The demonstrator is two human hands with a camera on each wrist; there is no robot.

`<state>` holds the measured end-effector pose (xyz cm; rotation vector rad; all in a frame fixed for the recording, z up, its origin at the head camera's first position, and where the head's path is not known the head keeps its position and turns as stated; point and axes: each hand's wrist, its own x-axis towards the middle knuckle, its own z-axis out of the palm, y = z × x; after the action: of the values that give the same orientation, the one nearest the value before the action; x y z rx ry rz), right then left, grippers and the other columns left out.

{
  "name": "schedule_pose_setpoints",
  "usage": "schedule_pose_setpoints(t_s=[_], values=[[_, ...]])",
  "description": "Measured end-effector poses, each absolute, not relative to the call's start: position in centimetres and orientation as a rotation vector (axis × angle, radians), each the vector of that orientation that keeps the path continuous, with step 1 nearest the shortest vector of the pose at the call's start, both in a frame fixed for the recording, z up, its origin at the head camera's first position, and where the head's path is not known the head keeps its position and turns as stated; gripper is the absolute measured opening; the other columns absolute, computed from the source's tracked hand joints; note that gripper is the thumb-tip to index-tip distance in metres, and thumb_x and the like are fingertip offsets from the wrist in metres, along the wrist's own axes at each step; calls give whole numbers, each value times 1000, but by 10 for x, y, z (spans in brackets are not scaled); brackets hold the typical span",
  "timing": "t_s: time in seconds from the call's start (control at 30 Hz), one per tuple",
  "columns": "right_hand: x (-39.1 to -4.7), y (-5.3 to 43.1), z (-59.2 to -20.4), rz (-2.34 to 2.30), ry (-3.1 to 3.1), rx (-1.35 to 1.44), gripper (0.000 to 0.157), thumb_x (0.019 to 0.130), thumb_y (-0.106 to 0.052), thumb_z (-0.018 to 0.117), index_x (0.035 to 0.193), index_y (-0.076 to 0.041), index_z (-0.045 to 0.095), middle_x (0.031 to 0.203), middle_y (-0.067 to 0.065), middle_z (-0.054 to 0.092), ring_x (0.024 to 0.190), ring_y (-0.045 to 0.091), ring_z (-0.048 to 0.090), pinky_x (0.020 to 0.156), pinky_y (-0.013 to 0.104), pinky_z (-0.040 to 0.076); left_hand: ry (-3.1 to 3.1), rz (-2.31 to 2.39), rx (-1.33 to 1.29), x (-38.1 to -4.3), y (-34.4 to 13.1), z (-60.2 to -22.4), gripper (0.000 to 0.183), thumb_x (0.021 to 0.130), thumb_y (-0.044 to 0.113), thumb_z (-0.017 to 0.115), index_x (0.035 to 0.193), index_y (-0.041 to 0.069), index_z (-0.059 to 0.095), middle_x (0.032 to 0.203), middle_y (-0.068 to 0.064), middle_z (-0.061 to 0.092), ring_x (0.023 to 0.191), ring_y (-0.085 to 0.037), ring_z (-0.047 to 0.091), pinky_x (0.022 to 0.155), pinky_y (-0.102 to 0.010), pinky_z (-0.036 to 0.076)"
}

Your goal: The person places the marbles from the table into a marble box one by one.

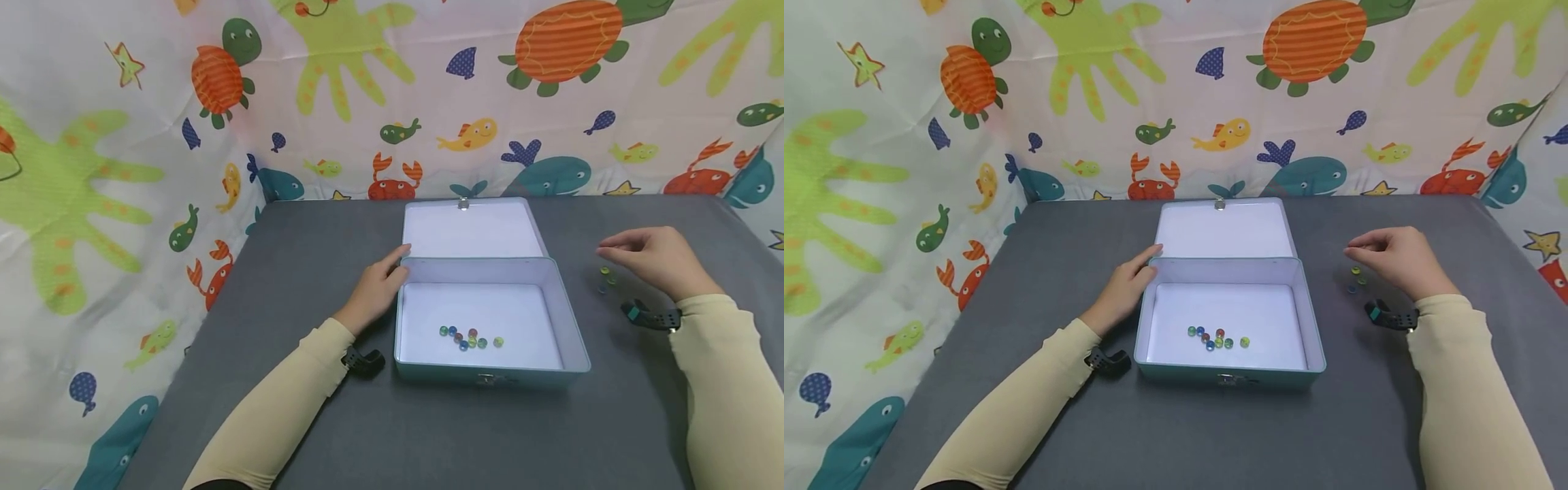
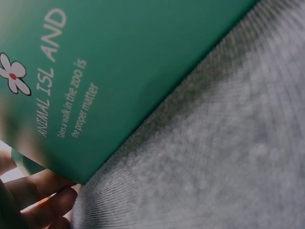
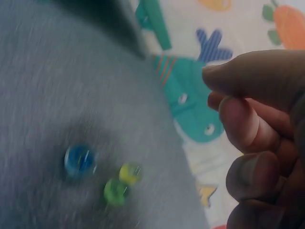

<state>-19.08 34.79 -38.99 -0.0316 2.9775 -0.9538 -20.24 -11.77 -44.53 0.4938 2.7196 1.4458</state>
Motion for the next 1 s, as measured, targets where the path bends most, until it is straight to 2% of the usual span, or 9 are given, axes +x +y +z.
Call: schedule_pose_setpoints(t_s=[0.03, 0.1, 0.13, 0.17, 0.23, 0.37, 0.53, 0.73, 1.0], values=[[-192, 351, -392, -942, 2967, -24, 57, 99, -46, 70, 124, 4, 74, 118, 27, 70, 104, 35, 57, 68, 30, 49, 2721, 1445, 497, -203, -118, -445, 61, 101, 39, 42, 160, 24, 48, 87, -7, 54, 98, -22, 55, 93, -42, 42], [-194, 357, -397, -914, 2952, -11, 57, 98, -45, 71, 125, 6, 73, 118, 28, 69, 103, 37, 57, 67, 31, 50, 2723, 1444, 501, -204, -119, -444, 61, 101, 39, 42, 160, 24, 48, 89, -10, 55, 93, -23, 54, 92, -41, 42], [-196, 360, -399, -901, 2939, -3, 58, 99, -45, 71, 125, 7, 72, 118, 29, 69, 103, 38, 57, 67, 32, 50, 2726, 1448, 503, -205, -120, -444, 60, 101, 39, 42, 160, 24, 48, 94, -9, 58, 99, -22, 55, 93, -41, 42], [-197, 363, -401, -883, 2928, 1, 59, 99, -45, 71, 125, 8, 71, 119, 31, 68, 104, 40, 58, 68, 33, 51, 2725, 1452, 507, -206, -120, -443, 60, 101, 38, 42, 160, 24, 48, 90, -9, 58, 92, -22, 53, 90, -41, 43], [-198, 368, -405, -850, 2911, 15, 62, 98, -47, 71, 125, 9, 71, 121, 33, 67, 103, 41, 58, 67, 33, 51, 2729, 1450, 518, -207, -121, -443, 60, 101, 38, 42, 160, 24, 48, 75, -5, 43, 78, -19, 45, 87, -40, 42], [-198, 375, -414, -801, 2887, 34, 66, 97, -50, 71, 123, 10, 72, 121, 33, 67, 101, 40, 58, 66, 33, 50, 2724, 1443, 539, -207, -122, -444, 60, 102, 39, 42, 160, 25, 47, 66, 2, 30, 61, -16, 27, 72, -37, 39], [-198, 376, -422, -806, 2879, 51, 63, 97, -49, 72, 120, 9, 73, 118, 32, 67, 98, 37, 58, 66, 32, 49, 2718, 1441, 543, -205, -122, -448, 60, 102, 40, 42, 160, 26, 47, 61, 5, 28, 55, -13, 24, 58, -35, 31], [-198, 374, -424, -817, 2881, 48, 55, 98, -43, 71, 118, 9, 74, 112, 29, 69, 93, 36, 59, 64, 34, 50, 2702, 1462, 536, -204, -121, -449, 59, 102, 40, 42, 160, 27, 47, 59, 6, 28, 54, -13, 23, 55, -34, 30], [-197, 371, -422, -813, 2901, 41, 51, 98, -39, 72, 117, 9, 74, 113, 31, 70, 93, 36, 60, 64, 33, 50, 2693, 1462, 525, -203, -121, -446, 60, 102, 40, 42, 160, 26, 47, 59, 6, 29, 53, -13, 24, 53, -33, 29]])
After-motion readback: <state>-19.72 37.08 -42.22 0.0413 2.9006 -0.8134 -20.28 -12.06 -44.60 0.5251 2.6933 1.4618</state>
